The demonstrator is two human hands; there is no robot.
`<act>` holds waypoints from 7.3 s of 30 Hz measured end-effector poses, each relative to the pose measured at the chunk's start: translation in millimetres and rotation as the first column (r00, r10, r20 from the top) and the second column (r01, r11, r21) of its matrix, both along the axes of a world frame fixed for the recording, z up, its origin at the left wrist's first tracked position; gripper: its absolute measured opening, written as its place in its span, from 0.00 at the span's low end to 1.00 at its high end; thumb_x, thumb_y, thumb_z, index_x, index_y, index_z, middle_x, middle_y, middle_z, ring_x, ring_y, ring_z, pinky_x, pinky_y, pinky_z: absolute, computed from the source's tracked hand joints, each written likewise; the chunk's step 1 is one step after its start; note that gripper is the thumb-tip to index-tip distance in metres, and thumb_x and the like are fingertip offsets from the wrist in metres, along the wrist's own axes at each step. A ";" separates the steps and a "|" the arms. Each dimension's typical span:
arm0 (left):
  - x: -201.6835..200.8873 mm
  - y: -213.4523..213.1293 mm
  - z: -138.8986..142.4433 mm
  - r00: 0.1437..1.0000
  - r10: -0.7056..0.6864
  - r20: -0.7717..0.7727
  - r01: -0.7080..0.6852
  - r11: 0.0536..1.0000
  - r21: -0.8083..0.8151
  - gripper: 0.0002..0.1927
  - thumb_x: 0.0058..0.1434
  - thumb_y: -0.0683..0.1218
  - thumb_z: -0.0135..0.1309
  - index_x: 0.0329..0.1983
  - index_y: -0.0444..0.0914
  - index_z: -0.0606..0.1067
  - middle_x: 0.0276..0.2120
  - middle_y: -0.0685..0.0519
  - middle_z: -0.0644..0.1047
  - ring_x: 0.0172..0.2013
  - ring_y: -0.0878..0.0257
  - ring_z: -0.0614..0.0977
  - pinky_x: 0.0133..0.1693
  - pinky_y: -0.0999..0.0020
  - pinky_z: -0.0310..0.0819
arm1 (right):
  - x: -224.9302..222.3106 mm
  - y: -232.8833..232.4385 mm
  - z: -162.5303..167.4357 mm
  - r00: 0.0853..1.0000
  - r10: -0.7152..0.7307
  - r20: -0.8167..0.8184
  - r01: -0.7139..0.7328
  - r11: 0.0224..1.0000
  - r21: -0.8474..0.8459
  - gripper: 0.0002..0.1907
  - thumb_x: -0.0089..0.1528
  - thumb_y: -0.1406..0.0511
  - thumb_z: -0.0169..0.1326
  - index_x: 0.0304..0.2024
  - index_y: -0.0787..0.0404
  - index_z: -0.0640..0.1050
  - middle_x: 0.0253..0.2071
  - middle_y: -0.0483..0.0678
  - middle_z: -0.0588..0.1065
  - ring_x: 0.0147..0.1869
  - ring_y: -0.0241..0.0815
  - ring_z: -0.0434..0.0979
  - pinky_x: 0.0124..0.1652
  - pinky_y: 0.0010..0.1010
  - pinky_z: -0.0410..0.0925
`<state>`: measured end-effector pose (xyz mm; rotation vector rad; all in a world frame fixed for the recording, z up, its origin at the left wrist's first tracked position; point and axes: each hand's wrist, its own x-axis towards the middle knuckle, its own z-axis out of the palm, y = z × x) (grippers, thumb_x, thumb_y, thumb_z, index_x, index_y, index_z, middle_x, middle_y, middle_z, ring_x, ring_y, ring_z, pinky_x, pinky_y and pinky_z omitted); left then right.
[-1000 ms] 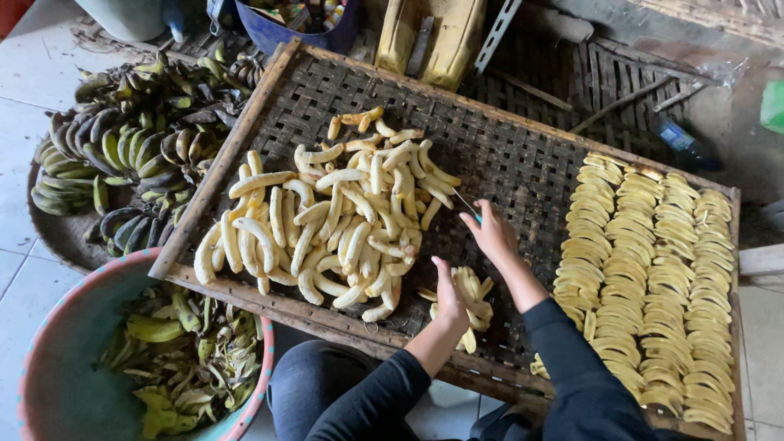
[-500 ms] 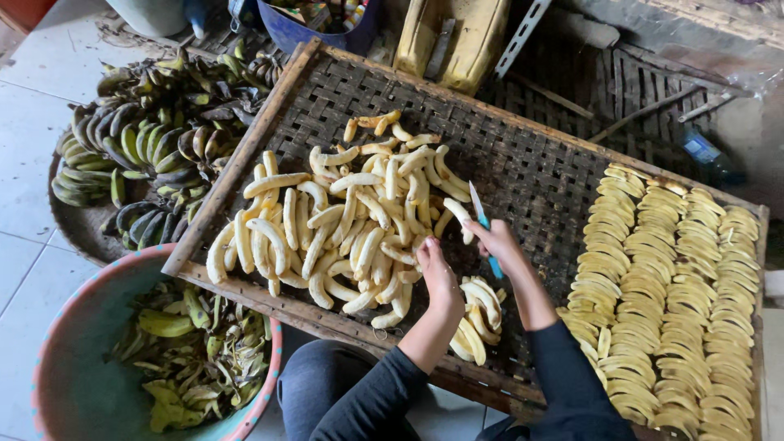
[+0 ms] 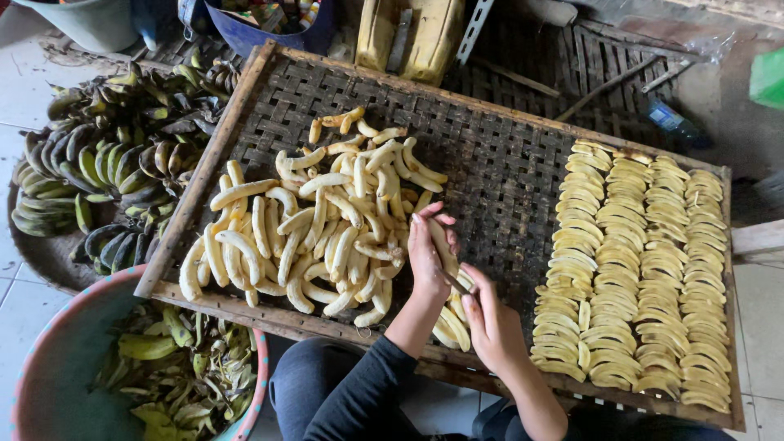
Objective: The person sits on the floor in front of a woven bamboo tray and peels bananas with a small knife, dropping the peels into a basin beside them. They place each peeled banana in neat rows on the right side of the tray, occasionally setting the knife down to arrange the bananas by hand.
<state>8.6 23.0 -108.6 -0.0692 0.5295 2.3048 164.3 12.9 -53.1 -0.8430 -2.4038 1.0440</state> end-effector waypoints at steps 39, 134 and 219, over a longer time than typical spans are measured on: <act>8.4 -10.9 8.1 0.976 -0.160 0.146 0.161 0.987 0.008 0.16 0.75 0.53 0.43 0.52 0.37 0.71 0.37 0.51 0.76 0.30 0.63 0.76 0.31 0.70 0.73 | -3.4 2.7 -6.8 0.994 -0.018 0.110 -0.012 0.964 0.267 0.24 0.69 0.65 0.47 0.68 0.51 0.65 0.48 0.57 0.80 0.38 0.60 0.83 0.34 0.47 0.73; -24.8 28.4 10.0 0.997 0.010 0.083 -0.003 0.997 -0.080 0.13 0.75 0.55 0.42 0.44 0.41 0.68 0.34 0.54 0.73 0.27 0.66 0.71 0.25 0.74 0.63 | -23.2 34.8 -3.5 0.997 0.071 -0.003 -0.070 0.981 0.181 0.23 0.69 0.66 0.45 0.68 0.58 0.66 0.60 0.58 0.75 0.55 0.58 0.82 0.47 0.40 0.75; -16.9 29.0 -11.3 0.991 -0.051 -0.120 -0.002 0.913 -0.407 0.32 0.73 0.61 0.38 0.75 0.42 0.57 0.68 0.52 0.65 0.66 0.63 0.67 0.66 0.67 0.58 | -65.7 161.3 -61.2 0.986 -0.104 -0.131 -0.127 0.041 -0.991 0.18 0.72 0.60 0.59 0.50 0.72 0.75 0.25 0.40 0.68 0.20 0.25 0.62 0.18 0.15 0.53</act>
